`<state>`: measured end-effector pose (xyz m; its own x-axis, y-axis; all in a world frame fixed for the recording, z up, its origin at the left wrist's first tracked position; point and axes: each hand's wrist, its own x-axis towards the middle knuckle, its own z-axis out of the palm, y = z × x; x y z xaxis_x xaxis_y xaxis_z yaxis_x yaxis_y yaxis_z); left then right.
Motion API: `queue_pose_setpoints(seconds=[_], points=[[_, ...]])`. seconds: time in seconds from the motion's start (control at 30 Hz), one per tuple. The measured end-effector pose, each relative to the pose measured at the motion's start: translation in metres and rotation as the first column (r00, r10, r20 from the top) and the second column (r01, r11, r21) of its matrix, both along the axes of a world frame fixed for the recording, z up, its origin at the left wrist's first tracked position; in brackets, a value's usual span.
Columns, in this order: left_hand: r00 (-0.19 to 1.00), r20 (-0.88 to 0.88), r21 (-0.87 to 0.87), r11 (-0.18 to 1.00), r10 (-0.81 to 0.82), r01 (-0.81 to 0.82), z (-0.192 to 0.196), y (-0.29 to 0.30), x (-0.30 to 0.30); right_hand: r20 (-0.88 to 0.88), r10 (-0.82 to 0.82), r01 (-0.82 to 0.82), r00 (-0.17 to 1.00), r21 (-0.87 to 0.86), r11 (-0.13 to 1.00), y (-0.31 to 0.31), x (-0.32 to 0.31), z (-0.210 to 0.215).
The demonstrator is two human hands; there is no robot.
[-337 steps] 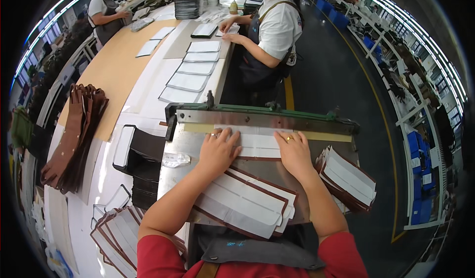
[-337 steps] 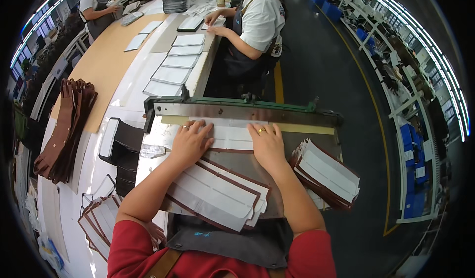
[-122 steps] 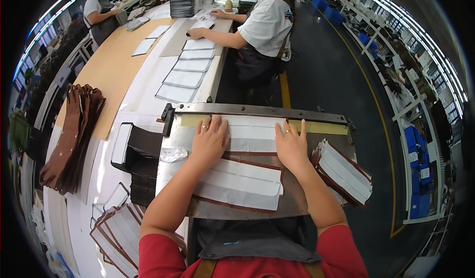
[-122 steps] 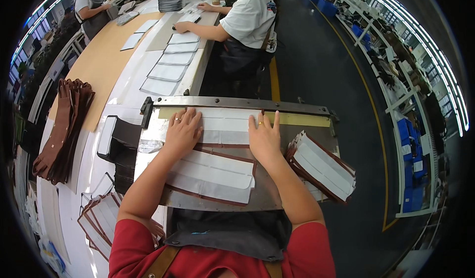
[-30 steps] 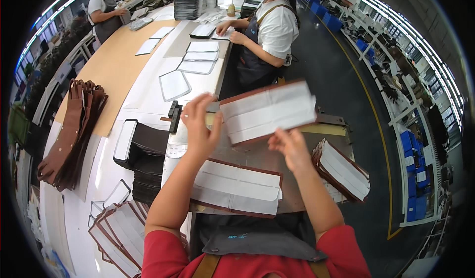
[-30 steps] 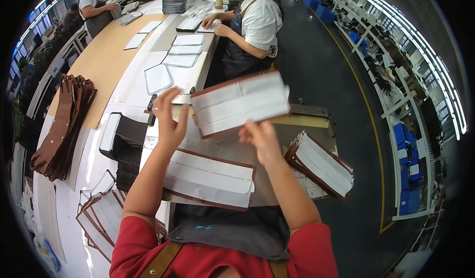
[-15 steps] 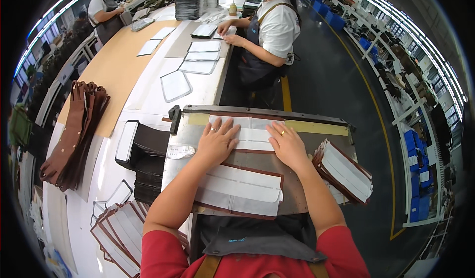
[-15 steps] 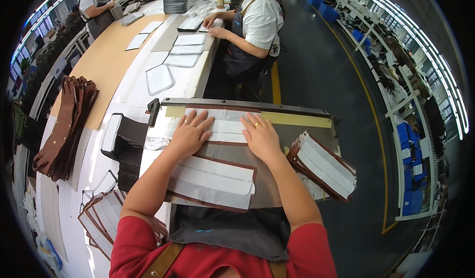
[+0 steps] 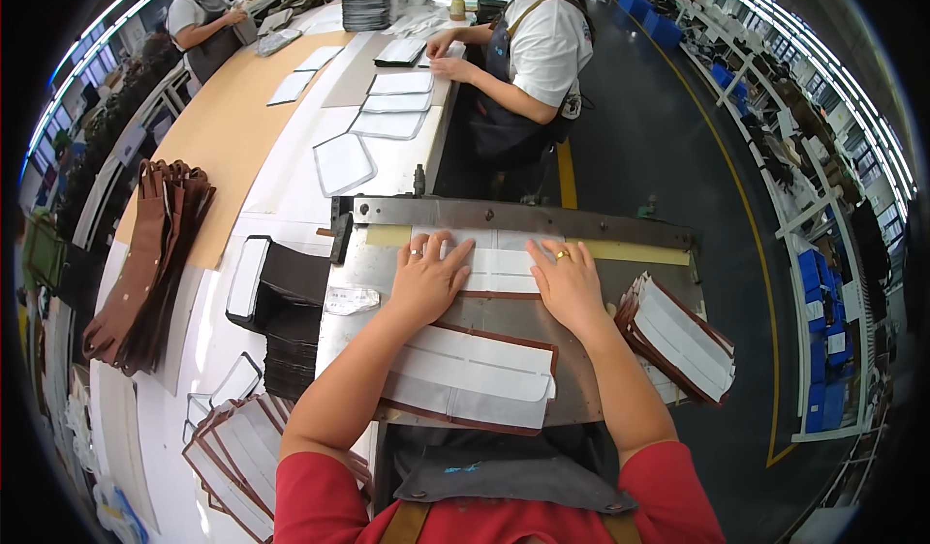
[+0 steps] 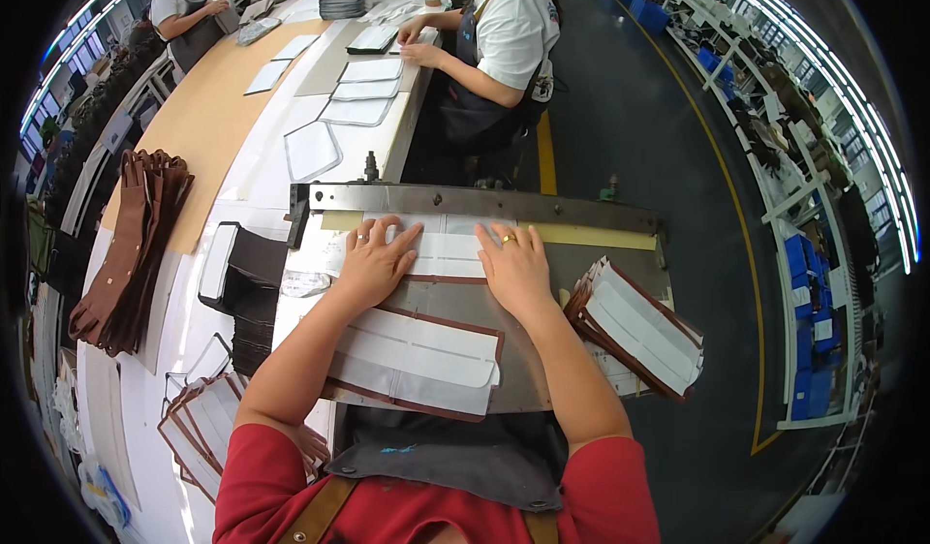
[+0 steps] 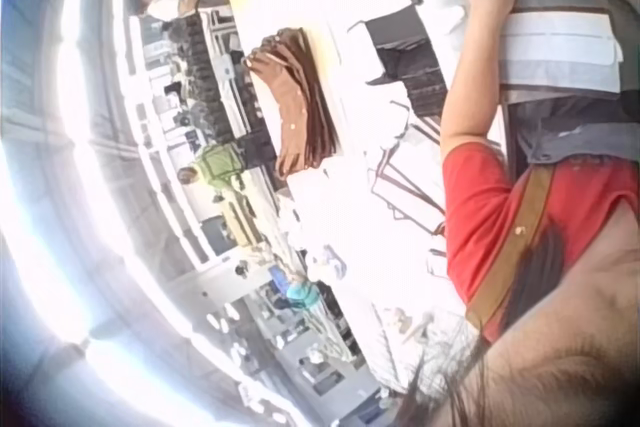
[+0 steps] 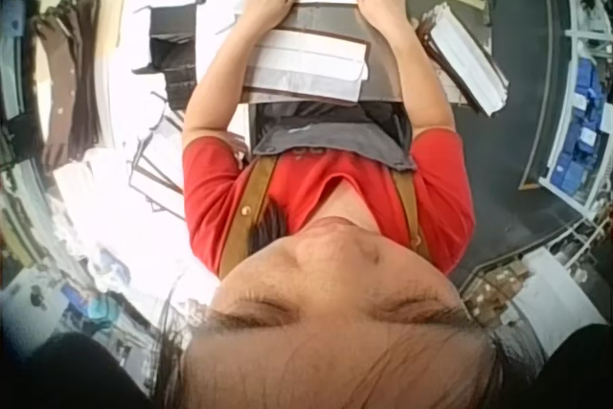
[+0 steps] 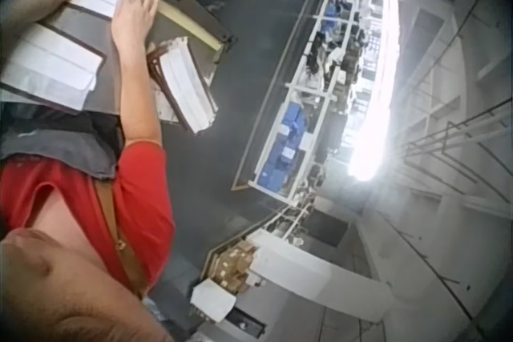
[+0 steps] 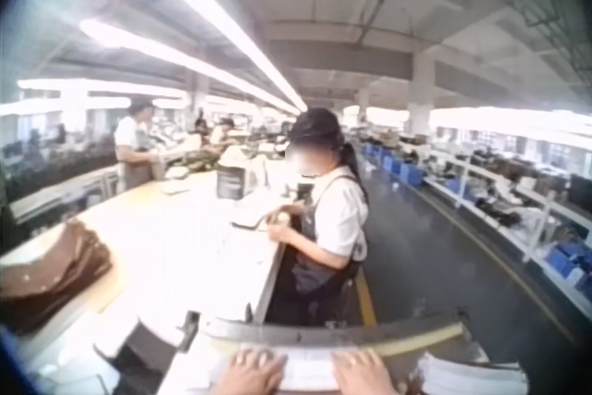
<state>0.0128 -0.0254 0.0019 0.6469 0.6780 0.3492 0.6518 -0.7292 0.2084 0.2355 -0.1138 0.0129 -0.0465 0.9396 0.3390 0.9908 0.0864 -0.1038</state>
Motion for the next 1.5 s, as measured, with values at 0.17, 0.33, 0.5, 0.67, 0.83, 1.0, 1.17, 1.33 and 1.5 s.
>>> queue_pose_setpoints(seconds=[0.17, 0.33, 0.5, 0.67, 0.83, 1.0, 1.17, 1.33, 1.5], points=[[0.999, 0.034, -0.04, 0.999, -0.001, 0.003, 0.0, -0.002, -0.003, 0.047, 0.006, -0.007, 0.999, 0.012, 1.0, 0.0, -0.003, 0.002], [0.999, 0.033, -0.011, 1.0, -0.026, 0.026, -0.001, -0.004, -0.003, 0.057, 0.028, -0.025, 0.998, -0.043, 0.999, 0.0, -0.005, 0.013], [0.996, 0.018, -0.031, 0.996, -0.085, 0.086, 0.002, -0.004, -0.002, -0.225, 0.246, -0.235, 0.943, 0.076, 0.969, 0.045, -0.032, 0.024], [0.996, 0.092, -0.185, 0.983, 0.023, -0.005, -0.001, -0.002, -0.004, -0.293, 0.349, -0.341, 0.89, 0.08, 0.937, 0.083, -0.059, 0.0], [0.986, 0.132, 0.02, 0.994, 0.106, -0.109, 0.0, 0.013, -0.01, -0.153, 0.333, -0.326, 0.93, 0.069, 0.943, 0.079, -0.066, -0.001], [0.987, -0.027, 0.001, 0.987, 0.159, -0.159, 0.003, 0.007, -0.009, -0.004, 0.258, -0.257, 0.966, 0.06, 0.964, 0.069, -0.051, -0.001], [0.969, -0.072, 0.042, 0.972, 0.234, -0.232, 0.007, 0.002, -0.009, 0.083, 0.057, -0.056, 0.995, -0.013, 0.998, 0.033, -0.007, 0.006], [0.963, -0.122, -0.02, 0.97, 0.24, -0.244, 0.005, 0.005, -0.008, 0.22, -0.17, 0.176, 0.961, -0.011, 0.984, 0.004, 0.023, 0.003], [0.972, -0.095, -0.055, 0.973, 0.217, -0.222, 0.008, 0.006, -0.01, -0.019, -0.375, 0.37, 0.927, -0.127, 0.92, -0.008, 0.026, 0.016]])
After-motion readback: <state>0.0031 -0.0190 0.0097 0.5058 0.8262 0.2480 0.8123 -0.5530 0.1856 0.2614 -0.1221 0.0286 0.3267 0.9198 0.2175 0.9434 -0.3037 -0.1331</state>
